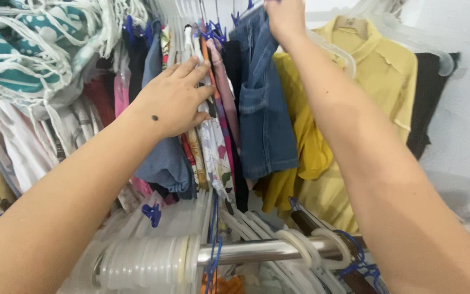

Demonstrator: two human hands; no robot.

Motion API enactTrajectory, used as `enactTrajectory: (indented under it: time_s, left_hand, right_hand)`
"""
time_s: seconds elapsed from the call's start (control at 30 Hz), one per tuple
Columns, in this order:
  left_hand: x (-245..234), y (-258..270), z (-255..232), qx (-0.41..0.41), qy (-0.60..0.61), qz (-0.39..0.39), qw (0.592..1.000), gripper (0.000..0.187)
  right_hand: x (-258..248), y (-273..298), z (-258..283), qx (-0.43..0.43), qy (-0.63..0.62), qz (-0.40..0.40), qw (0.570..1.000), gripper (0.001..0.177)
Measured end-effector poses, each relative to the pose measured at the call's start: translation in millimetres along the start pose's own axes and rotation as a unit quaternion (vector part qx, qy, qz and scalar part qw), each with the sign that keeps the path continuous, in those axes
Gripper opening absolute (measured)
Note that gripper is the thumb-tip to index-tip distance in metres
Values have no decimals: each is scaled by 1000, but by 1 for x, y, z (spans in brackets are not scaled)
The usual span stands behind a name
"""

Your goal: The person hangs a yellow shirt on a hanger and places it on a clothing rack. They then fold a pair of denim shorts, attach them to a hanger with clips, and hang them on the rack. Finally, they fold a pair of dark shorts, attach them to a hanger with clips, and hang them on the rack.

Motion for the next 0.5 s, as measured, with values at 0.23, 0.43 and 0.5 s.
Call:
enactTrajectory:
  time_s: [0.23,0.43,0.5]
  left_hand:
    - [1,-3,-8,27,-17,-34,999,49]
    - [5,-17,-31,44,8,-17,999,41]
    - [12,-19,-46,54,26,4,998,41]
  right_hand:
    - [48,69,11,125,-110,194,967,65]
    - [32,120,21,263,-22,304,915,115]
    - [37,142,20,285,-43,354,890,104]
Point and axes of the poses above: each hand's wrist, its own y-axis away from the middle knuckle, its own x-axis out of the palm, z = x × y, the point moved 8 cm from there along -y, towards the middle knuckle, and after that the axes turned 9 degrees about -y, right-handed, at the moved point
